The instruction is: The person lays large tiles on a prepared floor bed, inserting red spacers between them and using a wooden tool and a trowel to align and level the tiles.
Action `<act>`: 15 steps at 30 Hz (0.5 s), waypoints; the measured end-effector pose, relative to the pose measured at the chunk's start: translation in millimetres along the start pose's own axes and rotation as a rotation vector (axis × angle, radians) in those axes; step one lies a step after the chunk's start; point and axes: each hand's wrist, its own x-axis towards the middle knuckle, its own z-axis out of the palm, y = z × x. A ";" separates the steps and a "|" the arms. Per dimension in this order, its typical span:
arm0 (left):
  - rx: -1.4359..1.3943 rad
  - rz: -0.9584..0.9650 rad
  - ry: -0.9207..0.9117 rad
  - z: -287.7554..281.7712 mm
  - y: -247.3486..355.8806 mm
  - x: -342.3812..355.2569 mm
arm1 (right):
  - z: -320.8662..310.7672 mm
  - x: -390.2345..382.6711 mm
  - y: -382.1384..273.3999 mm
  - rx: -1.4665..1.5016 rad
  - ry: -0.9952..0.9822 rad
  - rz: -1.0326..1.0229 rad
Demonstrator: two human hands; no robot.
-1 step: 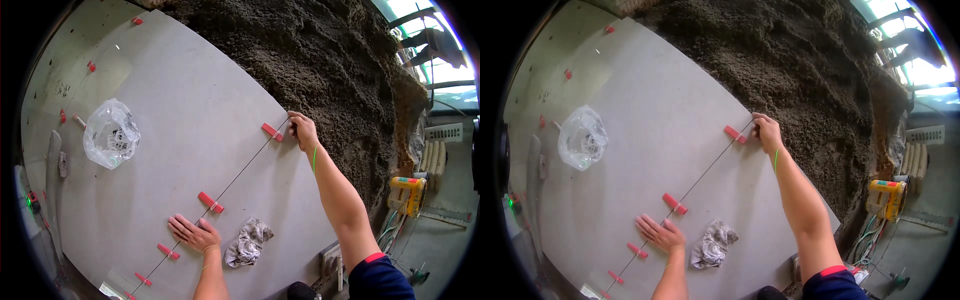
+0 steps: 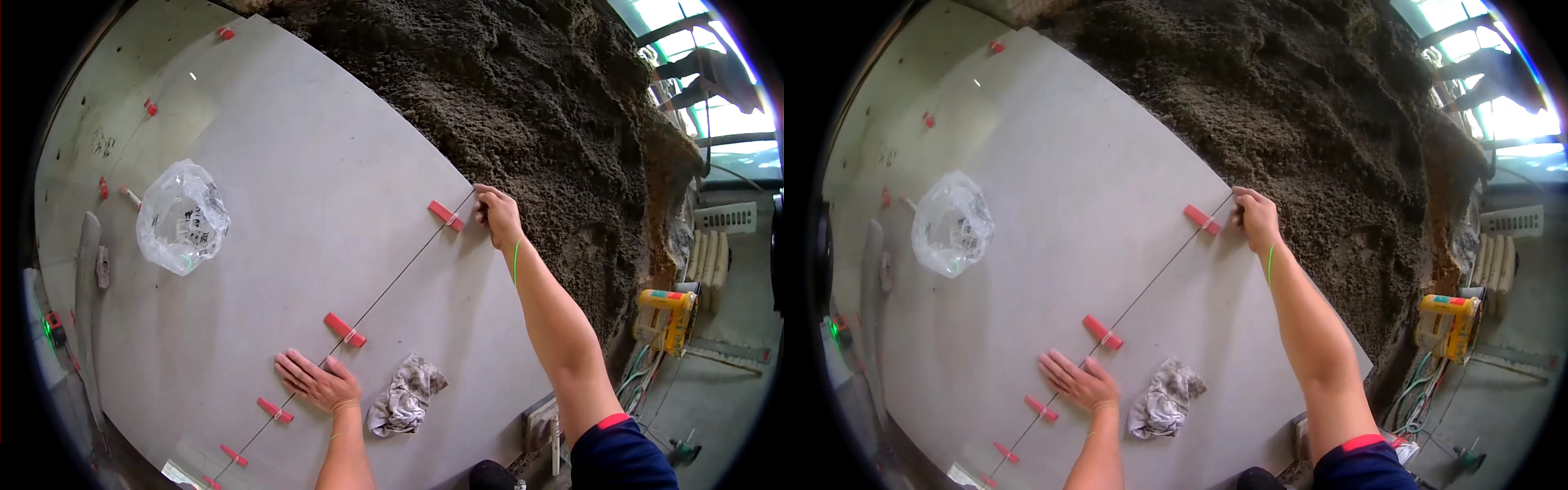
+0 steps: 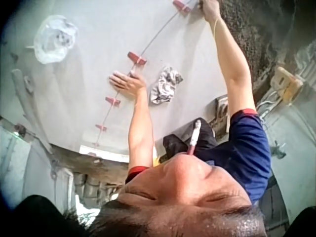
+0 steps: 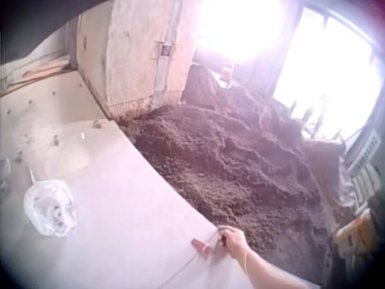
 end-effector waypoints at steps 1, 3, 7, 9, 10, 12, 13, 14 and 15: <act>0.001 -0.002 -0.014 0.9 1.8 -0.7 | -6.8 0.2 0.8 -0.024 0.028 0.017; -0.001 -0.006 -0.028 1.8 5.9 -2.0 | -12.6 3.7 -0.4 -0.021 0.020 0.023; 0.005 0.005 -0.013 2.2 -1.8 -0.1 | 4.2 12.9 -5.7 -0.069 -0.044 -0.031; -0.011 0.038 0.031 11.4 -19.8 -4.6 | 4.2 15.3 7.9 -0.133 -0.075 -0.121; -0.036 0.057 0.058 21.2 -23.1 -7.3 | -6.2 17.0 17.9 -0.129 -0.069 -0.122; -0.005 0.027 -0.075 23.2 -18.8 -7.9 | -29.7 17.8 27.7 -0.355 -0.170 -0.268; -0.092 0.021 0.010 22.0 -16.5 -4.6 | -14.2 -13.6 22.5 -0.465 -0.162 -0.219; -0.208 0.019 0.126 23.0 -9.4 0.6 | -31.5 -21.2 45.7 -0.486 -0.125 -0.463; -0.175 -0.054 -0.038 18.7 -0.2 1.6 | -54.3 -33.3 75.2 -0.593 -0.098 -0.561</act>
